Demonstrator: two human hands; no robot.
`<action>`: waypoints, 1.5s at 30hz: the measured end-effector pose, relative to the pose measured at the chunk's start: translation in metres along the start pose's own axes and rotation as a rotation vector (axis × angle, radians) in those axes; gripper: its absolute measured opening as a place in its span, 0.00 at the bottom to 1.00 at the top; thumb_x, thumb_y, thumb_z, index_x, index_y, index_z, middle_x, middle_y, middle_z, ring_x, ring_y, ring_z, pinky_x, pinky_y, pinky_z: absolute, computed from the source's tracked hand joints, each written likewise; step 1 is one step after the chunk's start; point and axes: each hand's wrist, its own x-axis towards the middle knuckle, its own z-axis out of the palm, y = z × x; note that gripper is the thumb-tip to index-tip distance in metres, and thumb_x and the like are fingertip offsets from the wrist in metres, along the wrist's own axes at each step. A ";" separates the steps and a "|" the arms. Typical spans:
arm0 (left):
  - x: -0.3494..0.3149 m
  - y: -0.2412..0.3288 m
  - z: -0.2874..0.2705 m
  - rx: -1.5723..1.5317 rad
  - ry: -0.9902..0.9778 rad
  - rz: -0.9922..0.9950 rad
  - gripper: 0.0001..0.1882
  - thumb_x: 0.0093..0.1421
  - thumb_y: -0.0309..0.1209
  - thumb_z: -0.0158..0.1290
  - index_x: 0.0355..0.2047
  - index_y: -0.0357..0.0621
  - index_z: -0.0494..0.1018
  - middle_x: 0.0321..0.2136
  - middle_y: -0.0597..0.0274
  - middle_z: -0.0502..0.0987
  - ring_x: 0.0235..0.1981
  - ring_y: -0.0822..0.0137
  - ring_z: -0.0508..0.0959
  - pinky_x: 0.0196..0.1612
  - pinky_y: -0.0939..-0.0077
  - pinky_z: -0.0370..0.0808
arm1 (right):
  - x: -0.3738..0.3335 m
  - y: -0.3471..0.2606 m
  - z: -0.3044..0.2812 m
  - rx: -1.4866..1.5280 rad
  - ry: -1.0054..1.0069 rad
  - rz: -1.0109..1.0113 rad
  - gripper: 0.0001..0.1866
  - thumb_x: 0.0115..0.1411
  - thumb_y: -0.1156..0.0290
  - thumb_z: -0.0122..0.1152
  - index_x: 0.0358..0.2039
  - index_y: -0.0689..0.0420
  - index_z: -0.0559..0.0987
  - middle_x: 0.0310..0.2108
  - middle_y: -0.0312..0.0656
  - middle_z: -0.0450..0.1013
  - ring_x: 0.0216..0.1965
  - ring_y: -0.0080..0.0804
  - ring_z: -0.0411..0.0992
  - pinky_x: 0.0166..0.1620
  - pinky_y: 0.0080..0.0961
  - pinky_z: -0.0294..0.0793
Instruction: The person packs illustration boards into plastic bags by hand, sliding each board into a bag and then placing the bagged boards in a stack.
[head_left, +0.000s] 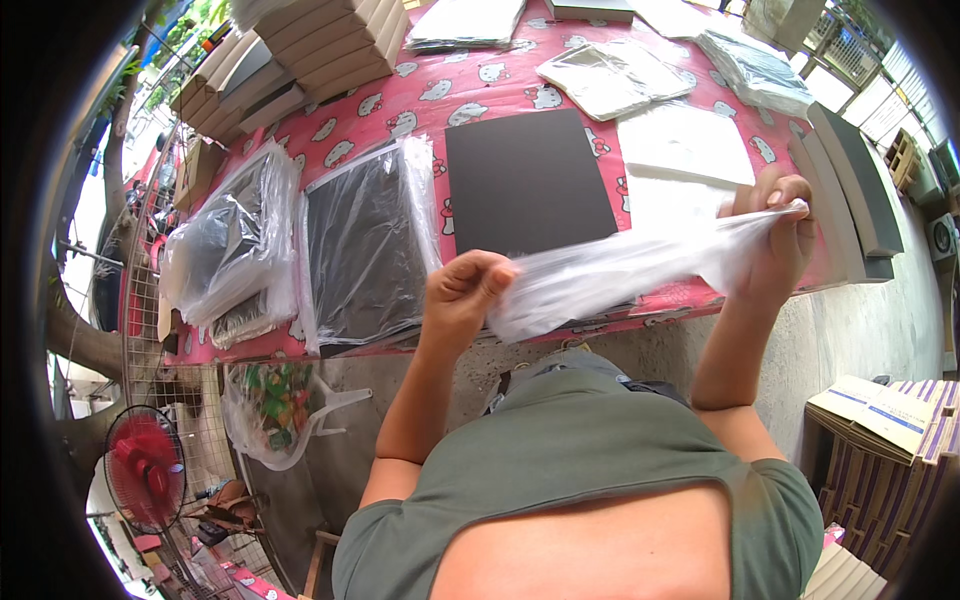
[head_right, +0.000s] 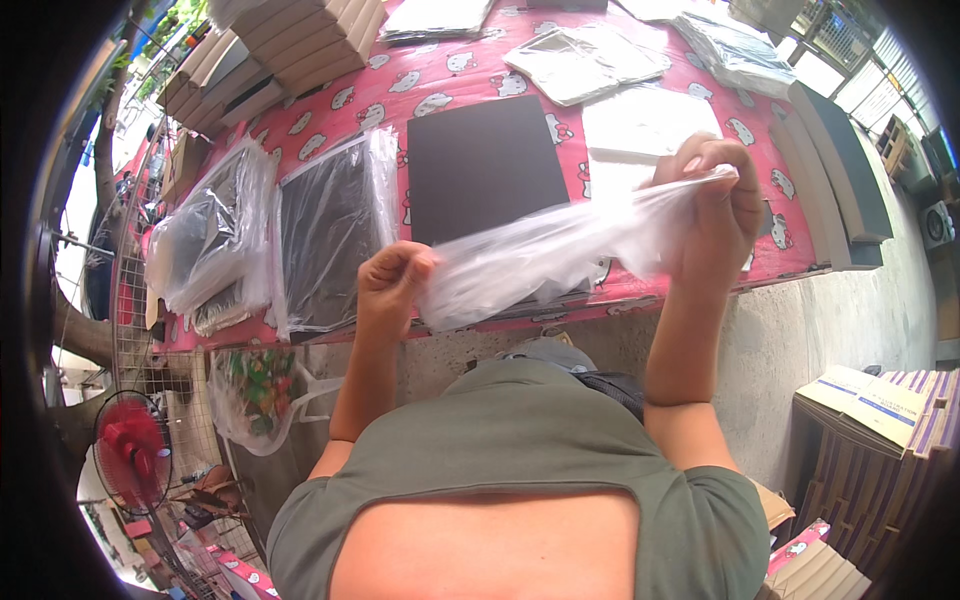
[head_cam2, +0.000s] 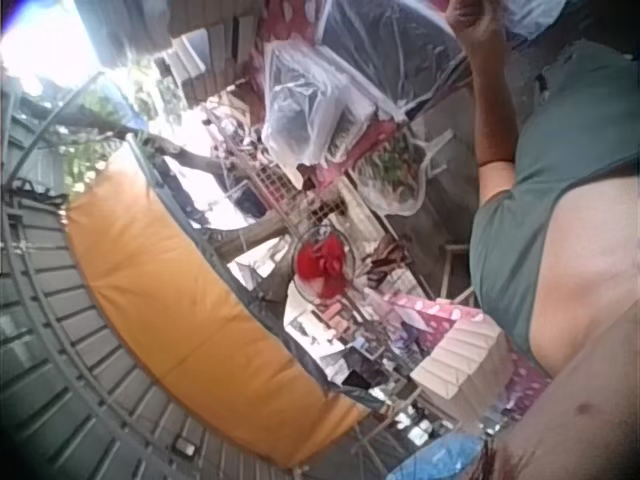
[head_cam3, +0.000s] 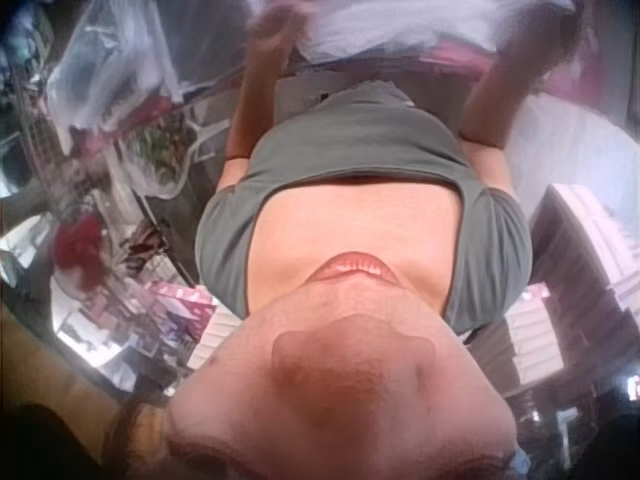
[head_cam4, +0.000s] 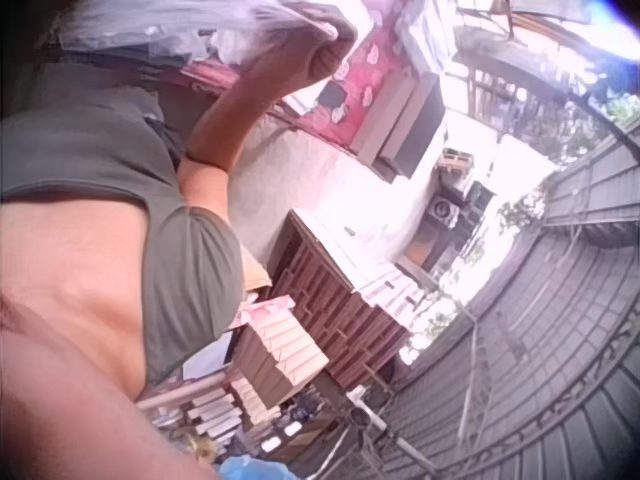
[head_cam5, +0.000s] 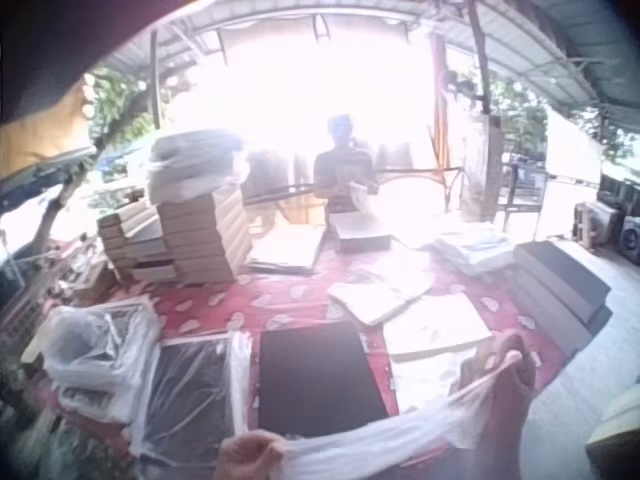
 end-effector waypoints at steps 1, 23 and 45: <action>0.010 -0.010 -0.007 0.037 0.059 0.213 0.07 0.61 0.33 0.44 0.32 0.44 0.68 0.10 0.71 0.66 0.08 0.81 0.61 0.11 0.90 0.52 | -0.011 0.002 0.001 -0.143 -0.086 0.174 0.07 0.55 0.72 0.50 0.26 0.64 0.73 0.28 0.41 0.71 0.25 0.24 0.70 0.28 0.19 0.67; -0.021 0.025 -0.088 0.296 -0.742 -0.028 0.14 0.48 0.35 0.59 0.31 0.40 0.70 0.22 0.69 0.68 0.16 0.80 0.68 0.20 0.84 0.64 | -0.046 0.039 0.026 0.156 -0.270 0.893 0.21 0.54 0.58 0.51 0.38 0.63 0.73 0.41 0.44 0.69 0.44 0.37 0.67 0.45 0.35 0.68; -0.288 0.141 0.033 -0.887 0.791 0.728 0.14 0.56 0.38 0.49 0.34 0.40 0.70 0.28 0.58 0.75 0.28 0.67 0.76 0.32 0.71 0.74 | -0.130 0.178 0.200 0.088 -1.405 0.824 0.17 0.46 0.77 0.59 0.40 0.63 0.72 0.33 0.44 0.72 0.32 0.29 0.68 0.35 0.23 0.67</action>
